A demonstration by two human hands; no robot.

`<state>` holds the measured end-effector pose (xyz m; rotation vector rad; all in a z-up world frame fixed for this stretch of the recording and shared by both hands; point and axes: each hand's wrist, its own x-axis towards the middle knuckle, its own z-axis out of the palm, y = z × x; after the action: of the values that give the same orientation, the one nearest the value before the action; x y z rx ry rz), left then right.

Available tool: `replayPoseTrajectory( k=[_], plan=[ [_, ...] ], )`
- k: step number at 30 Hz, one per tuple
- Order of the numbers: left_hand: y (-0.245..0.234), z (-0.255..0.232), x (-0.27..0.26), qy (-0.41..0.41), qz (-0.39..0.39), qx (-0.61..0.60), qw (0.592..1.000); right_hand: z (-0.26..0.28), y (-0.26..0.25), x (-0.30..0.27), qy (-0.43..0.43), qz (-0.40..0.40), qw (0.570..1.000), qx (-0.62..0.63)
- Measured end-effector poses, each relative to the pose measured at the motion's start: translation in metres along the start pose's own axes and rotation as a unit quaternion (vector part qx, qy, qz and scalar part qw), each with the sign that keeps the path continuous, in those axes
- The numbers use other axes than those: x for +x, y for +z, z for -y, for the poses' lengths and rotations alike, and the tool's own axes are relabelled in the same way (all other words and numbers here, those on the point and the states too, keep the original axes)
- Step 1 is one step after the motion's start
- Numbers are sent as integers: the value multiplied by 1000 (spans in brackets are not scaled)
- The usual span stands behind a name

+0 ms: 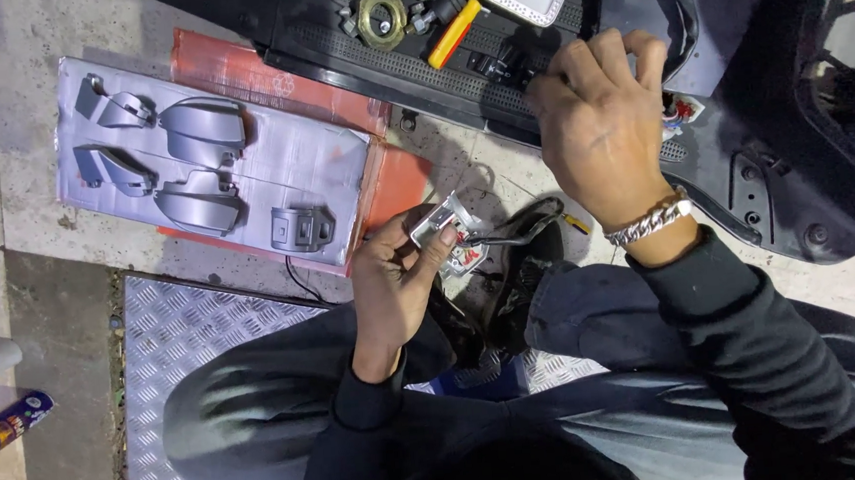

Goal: Assembling a motorcycle handlebar switch cluster by connecting internal wiring and fastening the housing with a screwdriver.

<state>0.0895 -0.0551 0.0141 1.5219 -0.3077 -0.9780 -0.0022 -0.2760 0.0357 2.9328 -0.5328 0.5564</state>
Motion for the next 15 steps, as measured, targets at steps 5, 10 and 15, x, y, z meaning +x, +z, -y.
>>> replayPoseTrajectory(
  k=[5, 10, 15],
  plan=[
    [-2, -3, -2, 18, 5, 15, 1000, 8, -16, -9, 50, 3, 994, 95],
    [-2, -12, -10, 52, 9, 37, 998, 49, -73, -30, 162, 56, 909, 380],
    [1, -17, -23, 89, 27, 34, 995, 73, -92, -51, 262, 115, 853, 436]
  ],
)
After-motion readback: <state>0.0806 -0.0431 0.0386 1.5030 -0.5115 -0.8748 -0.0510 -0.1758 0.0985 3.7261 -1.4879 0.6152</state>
